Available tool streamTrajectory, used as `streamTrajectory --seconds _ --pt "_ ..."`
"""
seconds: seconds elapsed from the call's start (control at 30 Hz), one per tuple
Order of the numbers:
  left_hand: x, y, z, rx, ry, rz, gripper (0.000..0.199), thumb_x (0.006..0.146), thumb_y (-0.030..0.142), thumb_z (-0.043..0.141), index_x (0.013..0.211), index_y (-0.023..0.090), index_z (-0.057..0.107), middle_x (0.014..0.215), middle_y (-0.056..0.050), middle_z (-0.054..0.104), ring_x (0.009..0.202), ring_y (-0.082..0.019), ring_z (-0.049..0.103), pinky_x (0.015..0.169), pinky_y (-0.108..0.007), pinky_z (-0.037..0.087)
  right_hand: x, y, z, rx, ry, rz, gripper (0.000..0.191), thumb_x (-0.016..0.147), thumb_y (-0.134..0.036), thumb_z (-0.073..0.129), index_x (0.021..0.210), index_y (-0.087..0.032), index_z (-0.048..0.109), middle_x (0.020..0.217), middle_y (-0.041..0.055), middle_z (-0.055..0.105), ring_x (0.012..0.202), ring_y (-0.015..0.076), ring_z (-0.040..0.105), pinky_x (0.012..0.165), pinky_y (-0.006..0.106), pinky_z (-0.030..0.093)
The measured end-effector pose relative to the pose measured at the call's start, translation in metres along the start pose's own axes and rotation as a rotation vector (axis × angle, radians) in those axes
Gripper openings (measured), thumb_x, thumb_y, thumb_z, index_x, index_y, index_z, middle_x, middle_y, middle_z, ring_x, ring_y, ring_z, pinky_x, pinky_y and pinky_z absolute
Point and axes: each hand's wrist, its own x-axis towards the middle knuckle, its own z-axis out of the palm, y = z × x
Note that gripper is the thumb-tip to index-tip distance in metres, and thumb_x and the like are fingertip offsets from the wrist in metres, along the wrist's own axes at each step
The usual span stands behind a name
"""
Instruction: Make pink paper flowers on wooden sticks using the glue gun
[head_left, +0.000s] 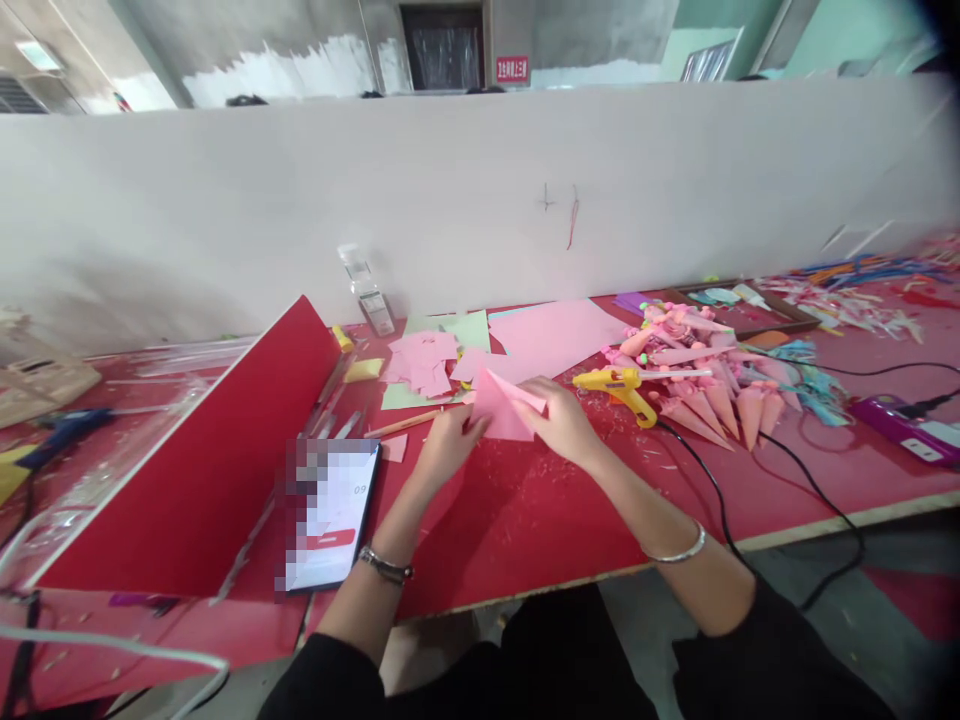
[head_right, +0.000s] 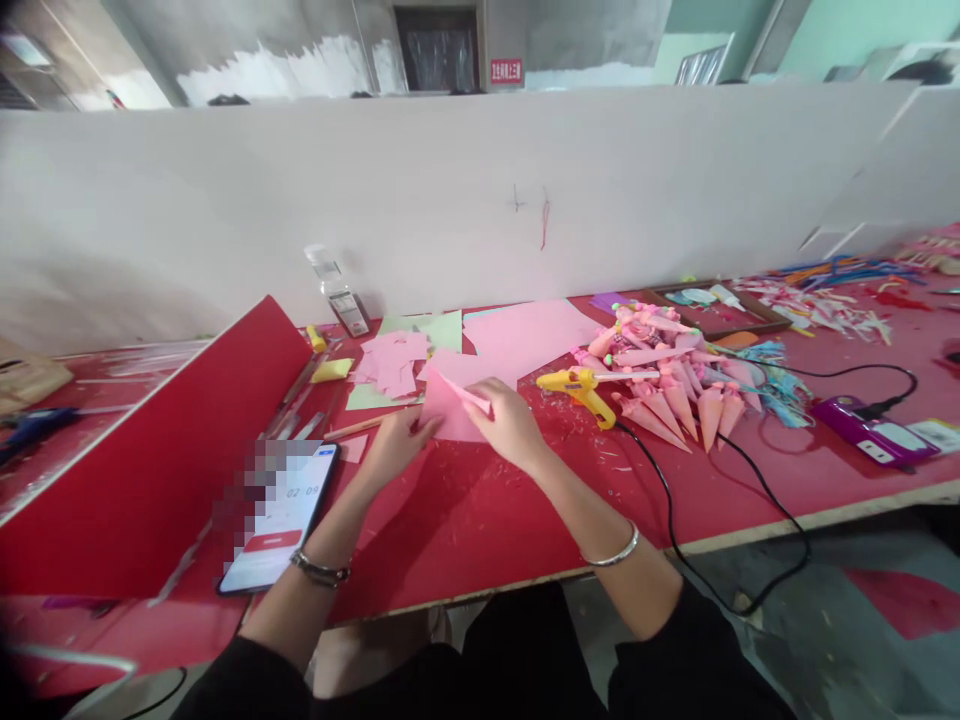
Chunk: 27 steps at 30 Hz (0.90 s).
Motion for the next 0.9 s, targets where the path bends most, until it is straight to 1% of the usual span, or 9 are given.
streamTrajectory --seconds 0.13,0.3,0.37,0.43,0.53,0.63,0.73,0.83,0.9 --pt "0.004 -0.007 -0.003 -0.328 0.001 -0.088 0.033 0.075 0.037 0.047 0.051 0.015 0.041 0.047 0.006 0.037 0.047 -0.007 0.033 0.048 -0.021 0.024 0.008 0.019 -0.007 0.139 0.072 0.151 0.023 0.078 -0.03 0.043 0.08 -0.013 0.059 0.07 0.0041 0.062 0.068 0.0184 0.056 0.062 0.026 0.043" --pt "0.001 -0.02 -0.001 -0.522 0.022 -0.152 0.034 0.078 0.041 0.041 0.058 0.014 0.045 0.05 0.005 0.04 0.047 -0.007 0.037 0.05 -0.02 0.031 0.006 0.023 0.002 0.426 0.048 0.15 0.029 0.076 -0.026 0.047 0.104 -0.018 0.051 0.101 0.0047 0.059 0.094 0.0186 0.053 0.079 0.029 0.042" --pt "-0.002 -0.024 -0.001 -0.596 0.015 -0.162 0.035 0.078 0.047 0.039 0.074 0.014 0.051 0.059 0.002 0.047 0.05 -0.007 0.042 0.053 -0.021 0.036 0.003 0.022 0.007 0.514 0.01 0.155 0.035 0.077 -0.024 0.046 0.111 -0.021 0.046 0.112 0.0038 0.054 0.104 0.0177 0.048 0.087 0.03 0.039" --pt "-0.007 -0.024 -0.001 -0.712 -0.067 -0.114 0.046 0.073 0.054 0.043 0.099 0.017 0.049 0.079 -0.003 0.054 0.057 -0.008 0.047 0.06 -0.025 0.041 0.0 0.021 0.011 0.594 -0.025 0.215 0.039 0.079 -0.024 0.042 0.118 -0.025 0.04 0.118 0.0029 0.049 0.104 0.0171 0.048 0.086 0.031 0.041" --pt "-0.011 -0.018 0.001 -0.838 -0.226 0.003 0.077 0.062 0.048 0.061 0.127 0.028 0.025 0.112 -0.009 0.047 0.069 -0.011 0.053 0.069 -0.029 0.043 -0.003 0.021 0.016 0.646 -0.084 0.298 0.051 0.08 -0.023 0.038 0.128 -0.032 0.024 0.124 0.0015 0.044 0.1 0.0163 0.051 0.081 0.032 0.045" --pt "-0.013 -0.009 0.003 -0.791 -0.185 0.023 0.093 0.063 0.032 0.066 0.132 0.032 0.003 0.12 -0.01 0.041 0.082 -0.015 0.055 0.078 -0.032 0.042 -0.003 0.018 0.019 0.613 -0.079 0.237 0.059 0.078 -0.019 0.04 0.131 -0.032 0.017 0.128 0.0006 0.038 0.111 0.0163 0.043 0.091 0.033 0.038" --pt "-0.015 -0.003 0.004 -0.703 -0.103 0.038 0.099 0.063 0.026 0.067 0.132 0.03 -0.004 0.126 -0.012 0.037 0.096 -0.021 0.052 0.086 -0.037 0.039 -0.002 0.013 0.019 0.569 -0.069 0.155 0.06 0.075 -0.016 0.044 0.13 -0.03 0.023 0.13 -0.0001 0.036 0.118 0.0156 0.034 0.098 0.033 0.029" --pt "-0.017 -0.004 0.005 -0.598 -0.043 0.101 0.103 0.059 0.024 0.07 0.132 0.028 -0.002 0.134 -0.013 0.025 0.109 -0.026 0.043 0.09 -0.039 0.036 -0.003 0.011 0.017 0.519 -0.098 0.139 0.049 0.074 -0.015 0.042 0.121 -0.027 0.039 0.124 0.0002 0.044 0.11 0.0166 0.043 0.094 0.032 0.034" --pt "-0.018 -0.007 0.005 -0.56 -0.047 0.117 0.103 0.058 0.024 0.07 0.132 0.027 -0.001 0.135 -0.014 0.022 0.111 -0.027 0.041 0.091 -0.039 0.035 -0.004 0.012 0.017 0.507 -0.141 0.183 0.04 0.075 -0.016 0.039 0.113 -0.026 0.047 0.117 0.0014 0.05 0.09 0.0161 0.056 0.079 0.03 0.045"
